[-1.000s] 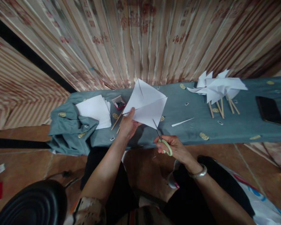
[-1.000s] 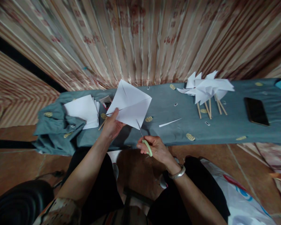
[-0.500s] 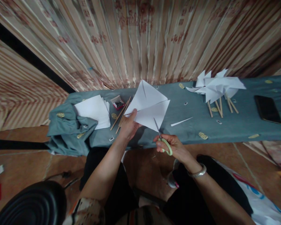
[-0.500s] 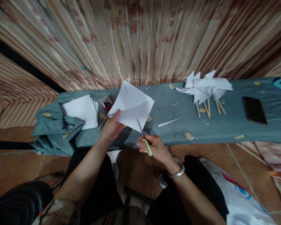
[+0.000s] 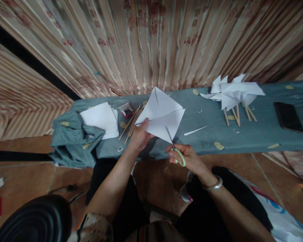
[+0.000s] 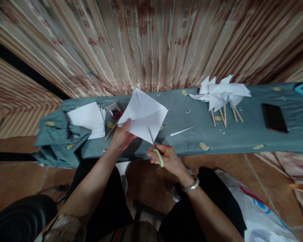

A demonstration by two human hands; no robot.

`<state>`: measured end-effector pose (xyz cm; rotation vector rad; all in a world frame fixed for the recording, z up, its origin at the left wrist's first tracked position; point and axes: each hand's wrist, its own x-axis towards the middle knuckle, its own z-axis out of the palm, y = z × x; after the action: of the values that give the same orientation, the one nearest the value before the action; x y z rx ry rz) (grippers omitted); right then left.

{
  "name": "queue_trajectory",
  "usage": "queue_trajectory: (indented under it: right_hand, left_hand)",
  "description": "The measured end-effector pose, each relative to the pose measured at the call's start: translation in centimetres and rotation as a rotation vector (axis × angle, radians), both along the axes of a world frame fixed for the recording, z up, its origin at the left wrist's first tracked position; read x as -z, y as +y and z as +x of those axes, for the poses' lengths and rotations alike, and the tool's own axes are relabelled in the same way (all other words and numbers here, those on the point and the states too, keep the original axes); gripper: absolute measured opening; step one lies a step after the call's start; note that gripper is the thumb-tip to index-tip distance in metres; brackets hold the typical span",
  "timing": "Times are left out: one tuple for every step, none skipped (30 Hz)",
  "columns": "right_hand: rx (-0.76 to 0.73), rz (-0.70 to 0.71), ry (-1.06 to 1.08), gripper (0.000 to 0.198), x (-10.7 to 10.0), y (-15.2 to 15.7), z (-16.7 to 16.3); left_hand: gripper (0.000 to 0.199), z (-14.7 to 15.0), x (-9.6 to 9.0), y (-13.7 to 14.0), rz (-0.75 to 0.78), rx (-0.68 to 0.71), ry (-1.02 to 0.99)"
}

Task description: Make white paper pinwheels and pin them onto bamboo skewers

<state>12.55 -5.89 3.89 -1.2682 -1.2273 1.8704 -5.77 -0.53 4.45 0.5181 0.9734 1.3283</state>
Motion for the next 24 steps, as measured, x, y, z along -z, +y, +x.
queue_trajectory:
  right_hand:
    - [0.0, -0.004, 0.001, 0.048, -0.01, 0.01, -0.04]
    - [0.002, -0.007, 0.002, 0.048, -0.04, 0.03, -0.08]
    - [0.007, -0.01, 0.003, 0.048, -0.07, 0.05, -0.13]
    - [0.013, -0.016, 0.005, 0.048, -0.11, 0.07, -0.17]
    - [0.02, -0.024, 0.008, 0.049, -0.14, 0.08, -0.21]
    - [0.026, -0.034, 0.011, 0.049, -0.16, 0.1, -0.23]
    - [0.03, -0.042, 0.014, 0.05, -0.17, 0.11, -0.24]
    - [0.032, -0.049, 0.017, 0.05, -0.17, 0.11, -0.24]
    - [0.033, -0.053, 0.018, 0.049, -0.17, 0.12, -0.23]
    - [0.032, -0.054, 0.017, 0.049, -0.16, 0.11, -0.22]
    - [0.033, -0.053, 0.016, 0.049, -0.14, 0.1, -0.21]
    - [0.034, -0.05, 0.016, 0.049, -0.13, 0.09, -0.2]
    - [0.036, -0.047, 0.017, 0.049, -0.12, 0.07, -0.2]
    - [0.04, -0.043, 0.018, 0.05, -0.12, 0.05, -0.2]
    - [0.044, -0.033, 0.019, 0.049, -0.12, 0.03, -0.2]
    - [0.047, -0.021, 0.017, 0.048, -0.12, 0.01, -0.19]
    - [0.049, -0.007, 0.014, 0.047, -0.11, 0.0, -0.17]
    - [0.05, 0.005, 0.009, 0.045, -0.1, 0.0, -0.15]
    - [0.05, 0.016, 0.004, 0.044, -0.08, 0.01, -0.11]
    - [0.049, 0.024, 0.001, 0.043, -0.05, 0.03, -0.07]
    - [0.047, 0.028, -0.001, 0.043, -0.01, 0.05, -0.03]
    - [0.046, 0.029, -0.004, 0.043, 0.03, 0.08, 0.01]
    - [0.045, 0.027, -0.006, 0.044, 0.06, 0.1, 0.05]
    - [0.044, 0.025, -0.008, 0.044, 0.08, 0.13, 0.08]
  left_hand:
    - [0.033, -0.01, 0.01, -0.01, 0.004, 0.003, 0.003]
    - [0.034, -0.02, 0.03, -0.02, 0.005, 0.005, 0.008]
    - [0.034, -0.04, 0.06, -0.03, 0.006, 0.007, 0.015]
    - [0.034, -0.05, 0.08, -0.04, 0.007, 0.009, 0.021]
    - [0.034, -0.07, 0.1, -0.05, 0.01, 0.01, 0.024]
    - [0.034, -0.09, 0.1, -0.06, 0.012, 0.011, 0.028]
    - [0.035, -0.11, 0.11, -0.07, 0.011, 0.011, 0.031]
    - [0.035, -0.12, 0.1, -0.08, 0.009, 0.012, 0.036]
    - [0.036, -0.13, 0.09, -0.08, 0.005, 0.013, 0.04]
    - [0.037, -0.13, 0.07, -0.09, 0.001, 0.012, 0.043]
    - [0.037, -0.12, 0.06, -0.09, -0.001, 0.011, 0.042]
    - [0.037, -0.11, 0.05, -0.09, -0.001, 0.01, 0.038]
    - [0.036, -0.08, 0.04, -0.1, 0.003, 0.011, 0.029]
    - [0.035, -0.05, 0.03, -0.11, 0.009, 0.013, 0.017]
    - [0.034, -0.01, 0.02, -0.13, 0.014, 0.015, 0.007]
    - [0.033, 0.04, 0.0, -0.16, 0.017, 0.018, 0.0]
    - [0.032, 0.09, -0.02, -0.2, 0.018, 0.022, -0.004]
    - [0.031, 0.14, -0.06, -0.24, 0.019, 0.027, -0.004]
    - [0.031, 0.19, -0.11, -0.29, 0.018, 0.033, -0.001]
    - [0.03, 0.24, -0.18, -0.35, 0.015, 0.041, 0.006]
    - [0.03, 0.29, -0.25, -0.41, 0.013, 0.049, 0.015]
    - [0.03, 0.34, -0.33, -0.47, 0.011, 0.057, 0.025]
    - [0.031, 0.4, -0.4, -0.53, 0.008, 0.063, 0.033]
    - [0.032, 0.46, -0.47, -0.58, 0.005, 0.066, 0.039]
